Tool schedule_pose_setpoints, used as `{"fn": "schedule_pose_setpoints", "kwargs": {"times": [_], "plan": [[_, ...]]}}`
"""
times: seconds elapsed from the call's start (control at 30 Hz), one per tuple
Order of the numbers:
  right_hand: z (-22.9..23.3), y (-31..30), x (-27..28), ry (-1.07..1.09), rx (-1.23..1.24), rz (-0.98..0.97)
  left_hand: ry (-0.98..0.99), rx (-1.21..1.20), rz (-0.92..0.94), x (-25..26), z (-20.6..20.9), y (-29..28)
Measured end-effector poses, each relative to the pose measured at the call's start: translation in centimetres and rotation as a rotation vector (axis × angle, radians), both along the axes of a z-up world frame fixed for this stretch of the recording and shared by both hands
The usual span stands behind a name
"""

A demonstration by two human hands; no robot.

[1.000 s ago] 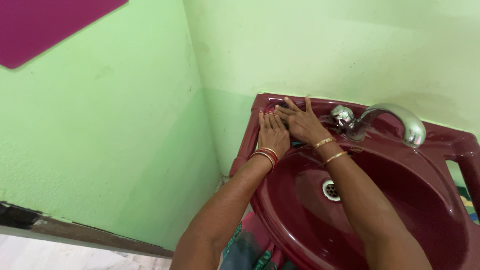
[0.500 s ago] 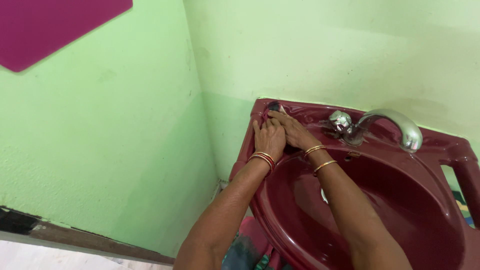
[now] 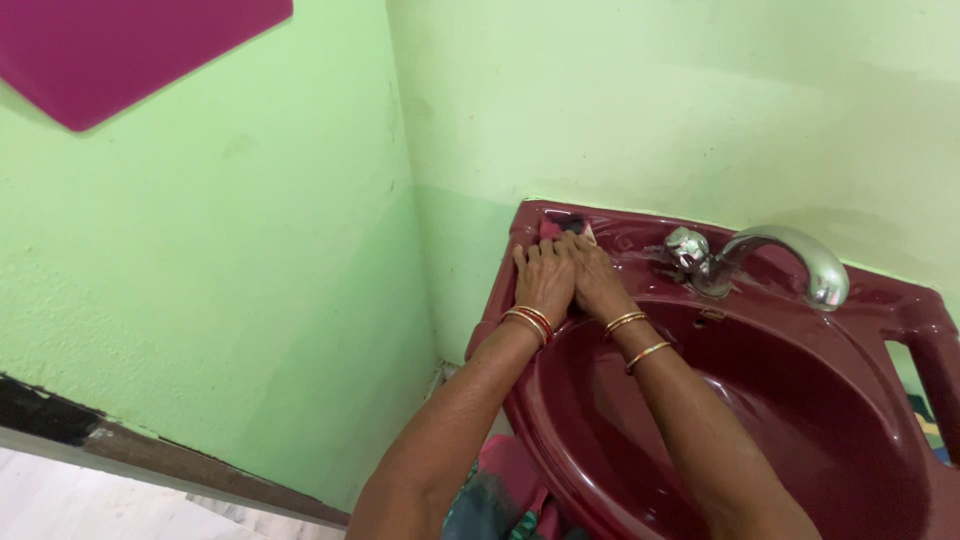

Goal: The person scrubs a maroon bathroom sink using a small cloth and a steel wool pad. They wipe the basin, faucet, and surrounding surfaces repeatedly, rinsing the cloth under running water.

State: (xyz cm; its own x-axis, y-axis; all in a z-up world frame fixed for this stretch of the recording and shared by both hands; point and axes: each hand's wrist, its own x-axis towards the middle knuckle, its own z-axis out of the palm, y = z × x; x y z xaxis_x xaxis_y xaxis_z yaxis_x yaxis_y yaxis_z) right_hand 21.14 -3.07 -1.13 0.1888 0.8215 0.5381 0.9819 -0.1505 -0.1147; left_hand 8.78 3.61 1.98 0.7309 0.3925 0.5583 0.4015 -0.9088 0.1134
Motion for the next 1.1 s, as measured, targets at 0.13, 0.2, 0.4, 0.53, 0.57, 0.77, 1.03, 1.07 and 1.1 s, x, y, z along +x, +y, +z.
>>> {"fn": "schedule_pose_setpoints", "kwargs": {"times": [0.13, 0.2, 0.4, 0.53, 0.57, 0.77, 1.03, 1.07, 1.1], "plan": [[-1.0, 1.1, 1.9, 0.016, 0.062, 0.201, -0.079, -0.018, 0.009, 0.2, 0.2, 0.4], [-1.3, 1.2, 1.9, 0.002, -0.011, 0.143, -0.078, -0.037, 0.01, 0.3, 0.1, 0.5], [-0.8, 1.1, -0.2, 0.098, -0.194, -0.275, -0.121, 0.061, 0.075, 0.8, -0.1, 0.5], [-0.9, 0.9, -0.4, 0.166, -0.007, -0.436, -0.104, 0.011, 0.045, 1.0, -0.6, 0.3], [-1.0, 1.0, -0.2, 0.145, -0.027, -0.426, -0.121, 0.003, 0.032, 1.0, -0.6, 0.3], [-0.7, 3.1, 1.3, 0.043, -0.073, -0.359, -0.091, -0.04, 0.011, 1.1, -0.7, 0.6], [-2.0, 5.4, 3.0, -0.273, -0.05, -0.272, -0.057, -0.159, -0.04, 0.3, 0.5, 0.7], [-2.3, 5.4, 3.6, -0.253, -0.039, -0.182, -0.033, -0.183, -0.048, -0.1, 0.7, 0.6], [-2.5, 5.4, 4.2, -0.233, -0.028, -0.091, -0.082, -0.214, -0.062, -0.2, 1.0, 0.5]]}}
